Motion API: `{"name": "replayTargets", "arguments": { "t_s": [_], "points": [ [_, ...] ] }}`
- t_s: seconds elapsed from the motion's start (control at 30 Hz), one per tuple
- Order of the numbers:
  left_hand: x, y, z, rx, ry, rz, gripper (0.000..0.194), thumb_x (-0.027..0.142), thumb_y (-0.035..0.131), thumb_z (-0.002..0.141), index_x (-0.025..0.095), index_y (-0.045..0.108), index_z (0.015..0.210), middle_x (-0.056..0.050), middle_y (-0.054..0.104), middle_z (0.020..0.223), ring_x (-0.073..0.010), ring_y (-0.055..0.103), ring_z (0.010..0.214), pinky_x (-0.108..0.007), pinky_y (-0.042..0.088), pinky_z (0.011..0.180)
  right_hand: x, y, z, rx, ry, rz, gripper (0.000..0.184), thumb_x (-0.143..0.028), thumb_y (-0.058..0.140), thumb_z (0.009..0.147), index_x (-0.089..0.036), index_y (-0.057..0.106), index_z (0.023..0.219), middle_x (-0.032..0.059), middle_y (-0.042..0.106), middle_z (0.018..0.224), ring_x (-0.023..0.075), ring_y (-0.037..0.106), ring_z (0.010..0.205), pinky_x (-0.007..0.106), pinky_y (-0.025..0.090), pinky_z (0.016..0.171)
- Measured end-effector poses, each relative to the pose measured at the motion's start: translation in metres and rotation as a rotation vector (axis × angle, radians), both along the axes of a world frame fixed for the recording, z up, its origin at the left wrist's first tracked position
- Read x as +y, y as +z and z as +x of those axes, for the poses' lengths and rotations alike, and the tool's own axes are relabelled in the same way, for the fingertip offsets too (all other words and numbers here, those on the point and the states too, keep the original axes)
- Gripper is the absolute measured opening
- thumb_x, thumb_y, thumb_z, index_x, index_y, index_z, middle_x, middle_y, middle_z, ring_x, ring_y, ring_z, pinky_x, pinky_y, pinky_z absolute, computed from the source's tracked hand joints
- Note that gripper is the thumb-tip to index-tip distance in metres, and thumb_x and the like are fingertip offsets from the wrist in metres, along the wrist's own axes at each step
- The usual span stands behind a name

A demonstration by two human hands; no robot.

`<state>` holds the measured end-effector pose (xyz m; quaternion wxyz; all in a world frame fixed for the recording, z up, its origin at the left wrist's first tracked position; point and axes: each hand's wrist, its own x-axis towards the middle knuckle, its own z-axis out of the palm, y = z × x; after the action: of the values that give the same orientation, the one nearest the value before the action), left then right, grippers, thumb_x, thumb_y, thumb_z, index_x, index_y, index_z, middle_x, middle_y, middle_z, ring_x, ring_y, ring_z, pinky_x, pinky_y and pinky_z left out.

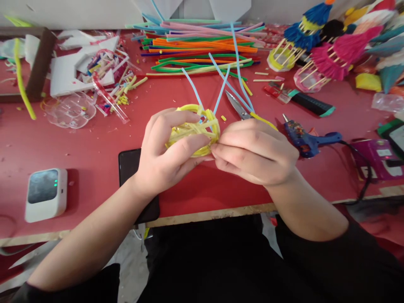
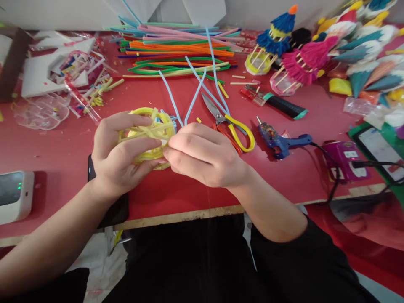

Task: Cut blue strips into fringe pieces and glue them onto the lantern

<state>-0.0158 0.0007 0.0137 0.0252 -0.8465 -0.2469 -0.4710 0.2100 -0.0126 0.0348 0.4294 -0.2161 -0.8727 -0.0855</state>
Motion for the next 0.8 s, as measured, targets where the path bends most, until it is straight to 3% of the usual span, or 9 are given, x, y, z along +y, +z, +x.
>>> {"name": "replayTargets", "arguments": {
  "t_s": [0.63,0.8],
  "points": [
    [0.0013,-0.0048,-0.0003,-0.023,0.031,-0.034,0.023,0.045,0.074,0.095,0.032,0.073,0.113,-0.011,0.075,0.123,-0.0327,0.073,0.113,-0.054,0.064,0.091,-0.0046,-0.0089,0.0012,0.055,-0.004,-0.058,0.017,-0.011,0.070,0.093,-0.022,0.075,0.106,0.0042,0.078,0.095,0.0195,0.074,0.085,0.037,0.067,0.078],
    [0.0018,-0.0064,-0.0012,-0.039,0.026,-0.031,0.024,0.045,0.075,0.095,0.033,0.073,0.115,-0.010,0.074,0.124,-0.0324,0.072,0.114,-0.052,0.064,0.091,-0.0055,-0.0097,-0.0018,0.090,0.009,-0.081,0.015,-0.007,0.071,0.091,-0.015,0.075,0.102,0.0084,0.077,0.092,0.0197,0.073,0.083,0.037,0.065,0.077]
  ]
}}
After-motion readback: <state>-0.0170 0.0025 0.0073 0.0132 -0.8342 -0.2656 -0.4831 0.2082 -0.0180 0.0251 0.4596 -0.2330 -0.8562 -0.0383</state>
